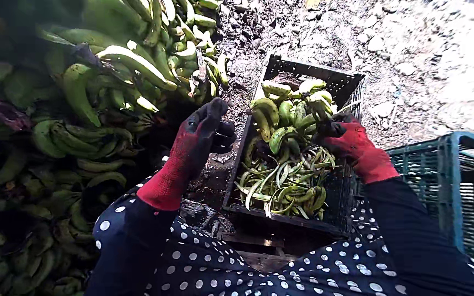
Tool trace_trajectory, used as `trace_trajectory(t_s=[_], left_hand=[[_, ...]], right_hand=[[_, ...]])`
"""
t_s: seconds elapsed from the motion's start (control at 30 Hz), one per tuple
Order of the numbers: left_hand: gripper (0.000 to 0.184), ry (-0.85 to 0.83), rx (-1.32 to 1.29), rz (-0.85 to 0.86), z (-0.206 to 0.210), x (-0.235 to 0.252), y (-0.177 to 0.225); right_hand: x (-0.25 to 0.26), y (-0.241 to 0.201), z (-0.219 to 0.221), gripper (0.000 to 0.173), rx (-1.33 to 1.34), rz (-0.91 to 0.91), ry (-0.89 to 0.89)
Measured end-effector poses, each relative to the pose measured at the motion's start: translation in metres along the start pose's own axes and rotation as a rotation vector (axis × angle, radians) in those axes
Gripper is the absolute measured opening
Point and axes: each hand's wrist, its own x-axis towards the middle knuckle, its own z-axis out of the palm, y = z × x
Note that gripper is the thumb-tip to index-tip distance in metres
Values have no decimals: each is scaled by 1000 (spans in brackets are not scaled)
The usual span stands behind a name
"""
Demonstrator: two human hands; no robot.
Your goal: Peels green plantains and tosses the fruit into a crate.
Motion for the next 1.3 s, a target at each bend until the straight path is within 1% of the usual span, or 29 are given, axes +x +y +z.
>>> trace_trajectory(t_s=[0.07, 0.13, 0.17, 0.2, 0.23, 0.27, 0.3, 0.33, 0.4, 0.43, 0.47, 0.53, 0.57, 0.6, 0.73, 0.77, 0.83, 0.87, 0.9, 0.93, 0.97, 1.03, 1.1, 1.17, 1.2, 1.3], left_hand=[[42, -7, 31, 17, 6, -1, 2], [42, 30, 84, 21, 17, 2, 9], [42, 31, 99, 21, 21, 2, 10], [43, 21, 110, 19, 21, 1, 10], [44, 3, 121, 8, 20, -2, 9], [45, -18, 127, -12, 18, -5, 8], [45, -28, 133, -21, 16, -7, 6], [45, -34, 138, -24, 15, -7, 5], [44, -50, 149, -20, 14, -6, 3], [45, -54, 159, -11, 13, -5, 1], [45, -50, 162, -12, 13, -4, 0], [46, -38, 186, -34, 16, -2, 0], [46, -31, 192, -35, 15, 0, 1], [46, -21, 196, -35, 14, 1, 1], [46, 8, 169, -30, 9, -2, 5], [45, 17, 153, -26, 9, -2, 7], [46, 32, 141, -8, 9, 0, 11], [46, 39, 133, 2, 9, 1, 13], [45, 43, 130, 17, 8, 3, 14], [45, 43, 128, 31, 7, 6, 15], [45, 46, 117, 45, 5, 9, 16], [41, 86, 51, 46, 5, 13, 18], [42, 111, 38, 56, 4, 16, 18], [42, 124, 46, 94, 0, 16, 17], [42, 137, 46, 108, -2, 15, 18], [40, 171, 25, 124, -4, 14, 22]], right_hand=[[-26, -14, -20, 39, 16, -107, 5], [-51, -22, -32, 43, 33, -249, -10], [-63, -22, -33, 48, 68, -297, -15], [-75, -24, -32, 58, 133, -301, -38], [-84, -27, -28, 70, 228, -286, -85], [-91, -31, -20, 74, 341, -264, -148], [-95, -35, -9, 71, 463, -224, -229], [-98, -38, 7, 60, 557, -184, -320], [-97, -35, 51, 29, 711, -113, -544], [-93, -28, 77, 25, 726, -80, -657], [-89, -20, 99, 30, 656, -55, -706], [-81, -16, 126, 42, 353, -56, -665], [-77, -18, 132, 41, 249, -54, -641], [-75, -24, 132, 41, 210, -41, -609], [-56, -45, 116, 50, 356, 95, -443], [-47, -48, 112, 48, 417, 92, -393], [-26, -66, 109, 32, 606, 44, -277], [-11, -81, 109, 27, 707, 48, -247], [9, -95, 112, 28, 772, 69, -230], [29, -108, 115, 34, 752, 91, -213], [48, -123, 118, 39, 681, 107, -185], [74, -157, 118, 44, 445, 170, -161], [92, -180, 121, 52, 258, 301, -182], [103, -182, 133, 53, 126, 361, -183], [103, -180, 139, 52, 86, 358, -169], [101, -170, 141, 49, 56, 278, -144]])
